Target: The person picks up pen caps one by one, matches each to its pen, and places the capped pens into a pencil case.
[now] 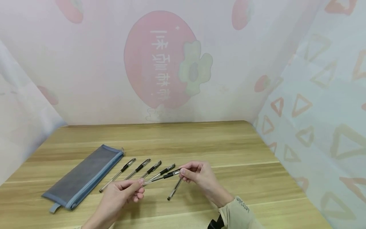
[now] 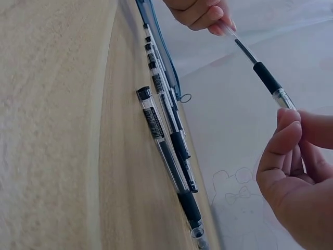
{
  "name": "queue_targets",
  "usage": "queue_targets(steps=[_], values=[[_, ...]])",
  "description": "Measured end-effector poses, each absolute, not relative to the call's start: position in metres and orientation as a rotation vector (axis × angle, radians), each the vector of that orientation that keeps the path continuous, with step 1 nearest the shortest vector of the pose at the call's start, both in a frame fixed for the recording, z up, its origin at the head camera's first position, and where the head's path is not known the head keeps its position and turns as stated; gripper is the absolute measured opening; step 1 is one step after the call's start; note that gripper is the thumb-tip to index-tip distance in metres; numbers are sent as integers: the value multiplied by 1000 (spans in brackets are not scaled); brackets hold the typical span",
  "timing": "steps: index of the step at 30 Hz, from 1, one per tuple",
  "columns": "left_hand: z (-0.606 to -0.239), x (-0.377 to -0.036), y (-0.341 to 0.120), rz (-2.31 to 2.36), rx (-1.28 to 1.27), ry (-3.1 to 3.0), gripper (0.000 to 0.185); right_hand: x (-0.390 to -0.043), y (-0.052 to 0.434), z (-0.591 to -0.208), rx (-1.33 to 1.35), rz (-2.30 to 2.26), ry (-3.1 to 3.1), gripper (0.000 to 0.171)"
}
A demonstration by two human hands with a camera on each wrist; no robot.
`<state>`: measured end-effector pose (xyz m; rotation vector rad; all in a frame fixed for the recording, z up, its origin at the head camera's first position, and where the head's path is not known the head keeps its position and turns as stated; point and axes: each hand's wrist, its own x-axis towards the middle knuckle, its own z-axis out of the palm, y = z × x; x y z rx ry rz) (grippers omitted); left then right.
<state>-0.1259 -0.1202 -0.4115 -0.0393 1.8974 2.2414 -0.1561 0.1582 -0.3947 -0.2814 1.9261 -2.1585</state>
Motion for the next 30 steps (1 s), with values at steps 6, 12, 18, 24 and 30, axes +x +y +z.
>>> queue_targets(steps=[6,12,18,24,30], values=[[-409,-126,-121,2239,-34,1890,31,-157,159,-395,-293,-2190,1885,27],[-409,-126,-121,2223,-32,1894,29,-158,160,-395,-259,-2193,1885,25],[-410,-127,-122,2232,-51,1884,31,-158,159,-396,-242,-2182,1884,30],[-411,-128,-123,2251,-56,1840,30,-159,159,-398,-252,-2207,1840,26],[-411,-126,-122,2276,-28,1813,31,-161,161,-398,-261,-2189,1867,25]])
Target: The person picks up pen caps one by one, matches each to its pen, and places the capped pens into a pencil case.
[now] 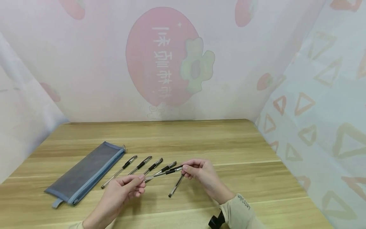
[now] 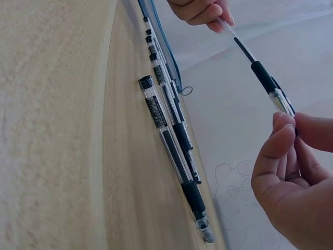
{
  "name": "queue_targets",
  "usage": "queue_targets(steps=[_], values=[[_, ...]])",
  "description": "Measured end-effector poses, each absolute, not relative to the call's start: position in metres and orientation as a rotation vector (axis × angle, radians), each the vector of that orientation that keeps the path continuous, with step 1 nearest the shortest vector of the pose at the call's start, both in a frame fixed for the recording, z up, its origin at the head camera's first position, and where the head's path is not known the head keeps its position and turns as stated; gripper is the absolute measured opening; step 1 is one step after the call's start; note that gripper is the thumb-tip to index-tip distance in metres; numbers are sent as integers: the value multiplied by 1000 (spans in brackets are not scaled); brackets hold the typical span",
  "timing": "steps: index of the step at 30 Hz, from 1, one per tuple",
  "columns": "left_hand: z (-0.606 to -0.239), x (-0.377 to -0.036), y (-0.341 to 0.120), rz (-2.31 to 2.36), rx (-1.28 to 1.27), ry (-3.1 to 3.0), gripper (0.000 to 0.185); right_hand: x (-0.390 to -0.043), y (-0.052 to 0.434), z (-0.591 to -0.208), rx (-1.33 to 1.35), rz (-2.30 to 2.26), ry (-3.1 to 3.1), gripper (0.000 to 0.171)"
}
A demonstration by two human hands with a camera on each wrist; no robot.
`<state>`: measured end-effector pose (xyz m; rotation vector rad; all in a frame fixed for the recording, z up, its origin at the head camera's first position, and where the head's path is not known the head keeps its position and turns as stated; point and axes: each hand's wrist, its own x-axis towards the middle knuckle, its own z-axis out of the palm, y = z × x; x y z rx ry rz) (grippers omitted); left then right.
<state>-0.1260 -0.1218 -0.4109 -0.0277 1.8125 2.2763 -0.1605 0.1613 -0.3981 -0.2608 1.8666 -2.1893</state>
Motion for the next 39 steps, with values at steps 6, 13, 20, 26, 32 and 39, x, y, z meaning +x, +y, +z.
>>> queue_targets(steps=[6,13,20,26,32,39], values=[[-410,-125,-122,2294,-21,1771,31,-163,162,-399,-237,-2171,1888,29],[-410,-127,-120,2287,33,1739,33,-172,170,-401,-255,-2155,1842,21],[-411,-126,-120,2262,82,1725,35,-191,185,-403,-342,-1951,1954,24],[-411,-124,-119,2257,112,1703,37,-210,191,-397,-461,-1790,2049,23],[-415,-124,-115,2207,158,1720,39,-230,199,-390,-618,-1586,2104,22],[-420,-127,-109,2136,239,1834,28,-256,206,-380,-695,-1366,2132,21]])
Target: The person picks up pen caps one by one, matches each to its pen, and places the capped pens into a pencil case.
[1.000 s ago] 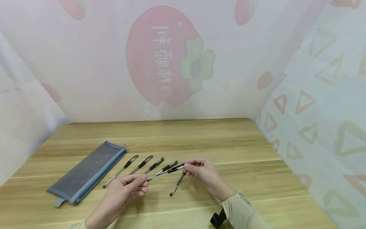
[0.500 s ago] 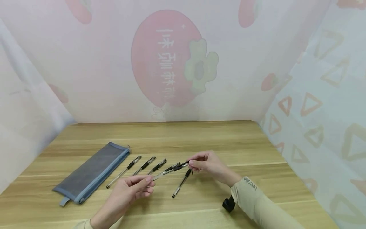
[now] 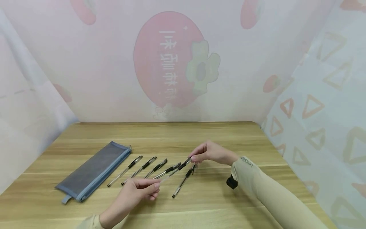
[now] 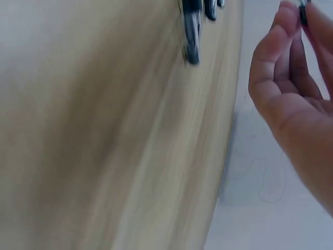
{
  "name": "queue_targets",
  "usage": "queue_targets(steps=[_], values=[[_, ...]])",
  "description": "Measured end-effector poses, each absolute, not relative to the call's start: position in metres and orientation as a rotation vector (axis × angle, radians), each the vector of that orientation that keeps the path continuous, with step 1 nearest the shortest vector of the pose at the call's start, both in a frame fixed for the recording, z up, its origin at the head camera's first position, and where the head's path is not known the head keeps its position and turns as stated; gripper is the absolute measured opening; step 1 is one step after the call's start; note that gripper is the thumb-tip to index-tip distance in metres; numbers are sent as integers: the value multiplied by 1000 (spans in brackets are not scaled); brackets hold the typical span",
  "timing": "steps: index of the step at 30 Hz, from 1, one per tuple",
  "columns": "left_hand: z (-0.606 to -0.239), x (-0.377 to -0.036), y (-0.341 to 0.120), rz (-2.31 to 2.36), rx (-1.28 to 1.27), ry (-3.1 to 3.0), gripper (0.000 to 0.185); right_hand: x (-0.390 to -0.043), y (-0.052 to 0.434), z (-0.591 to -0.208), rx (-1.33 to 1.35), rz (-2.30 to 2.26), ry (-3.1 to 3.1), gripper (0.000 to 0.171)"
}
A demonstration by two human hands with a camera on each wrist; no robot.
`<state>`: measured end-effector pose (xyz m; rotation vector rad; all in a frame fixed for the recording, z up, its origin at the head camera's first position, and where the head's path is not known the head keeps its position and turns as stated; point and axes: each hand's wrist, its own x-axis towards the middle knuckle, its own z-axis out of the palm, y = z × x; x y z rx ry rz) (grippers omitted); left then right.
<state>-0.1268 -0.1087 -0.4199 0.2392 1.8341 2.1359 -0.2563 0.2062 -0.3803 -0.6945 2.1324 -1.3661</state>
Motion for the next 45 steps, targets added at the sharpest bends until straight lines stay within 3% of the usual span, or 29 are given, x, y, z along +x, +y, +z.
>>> queue_targets(steps=[12,45], values=[[-421,-133,-103,2100,106,1975,24,-284,199,-396,-758,-1218,2135,20],[-424,-141,-106,2065,-31,1968,19,-287,191,-416,-753,-1209,2246,17]])
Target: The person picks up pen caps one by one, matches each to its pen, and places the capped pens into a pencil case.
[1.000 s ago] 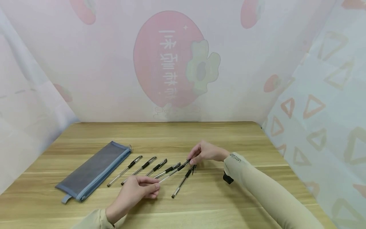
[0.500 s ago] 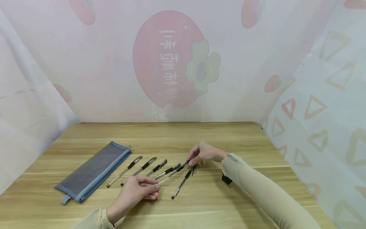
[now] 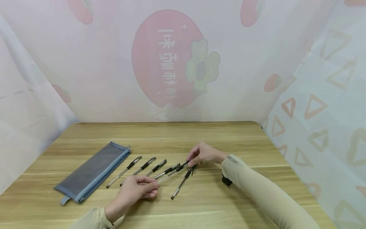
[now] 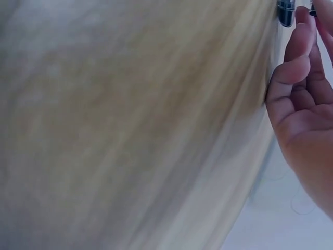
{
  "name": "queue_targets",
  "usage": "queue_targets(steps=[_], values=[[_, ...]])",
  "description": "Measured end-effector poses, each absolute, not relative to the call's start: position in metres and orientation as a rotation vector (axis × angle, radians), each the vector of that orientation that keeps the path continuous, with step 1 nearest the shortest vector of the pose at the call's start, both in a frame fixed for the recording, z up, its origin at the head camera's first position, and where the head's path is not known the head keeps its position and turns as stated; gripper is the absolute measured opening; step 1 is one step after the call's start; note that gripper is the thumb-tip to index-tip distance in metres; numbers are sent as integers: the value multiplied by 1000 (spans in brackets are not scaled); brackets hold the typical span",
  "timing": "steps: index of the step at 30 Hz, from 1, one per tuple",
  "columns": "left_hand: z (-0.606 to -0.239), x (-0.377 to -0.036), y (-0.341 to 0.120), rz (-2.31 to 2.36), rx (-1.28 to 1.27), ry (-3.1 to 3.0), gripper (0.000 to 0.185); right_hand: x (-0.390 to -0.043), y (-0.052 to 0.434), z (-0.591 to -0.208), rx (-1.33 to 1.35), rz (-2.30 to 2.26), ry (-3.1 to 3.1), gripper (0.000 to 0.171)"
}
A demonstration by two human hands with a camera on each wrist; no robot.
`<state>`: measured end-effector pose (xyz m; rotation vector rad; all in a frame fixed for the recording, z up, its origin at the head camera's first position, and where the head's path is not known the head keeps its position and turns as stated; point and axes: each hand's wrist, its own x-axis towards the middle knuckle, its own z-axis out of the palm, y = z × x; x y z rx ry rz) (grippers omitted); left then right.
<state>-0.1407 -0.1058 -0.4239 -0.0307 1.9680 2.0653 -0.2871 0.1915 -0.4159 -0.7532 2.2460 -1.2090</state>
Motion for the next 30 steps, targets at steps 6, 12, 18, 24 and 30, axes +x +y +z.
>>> queue_targets(steps=[6,12,18,24,30], values=[[-421,-141,-103,2088,-61,1924,18,-285,190,-415,-733,-1221,2275,14],[-422,-141,-100,2111,-46,1896,18,-285,190,-416,-721,-1236,2308,11],[-424,-143,-102,2094,-56,1904,18,-284,189,-416,-718,-1239,2324,12],[-425,-143,-103,2064,-59,1889,19,-285,188,-419,-734,-1208,2313,13],[-427,-142,-105,2099,-88,1914,23,-287,190,-420,-749,-1185,2293,12]])
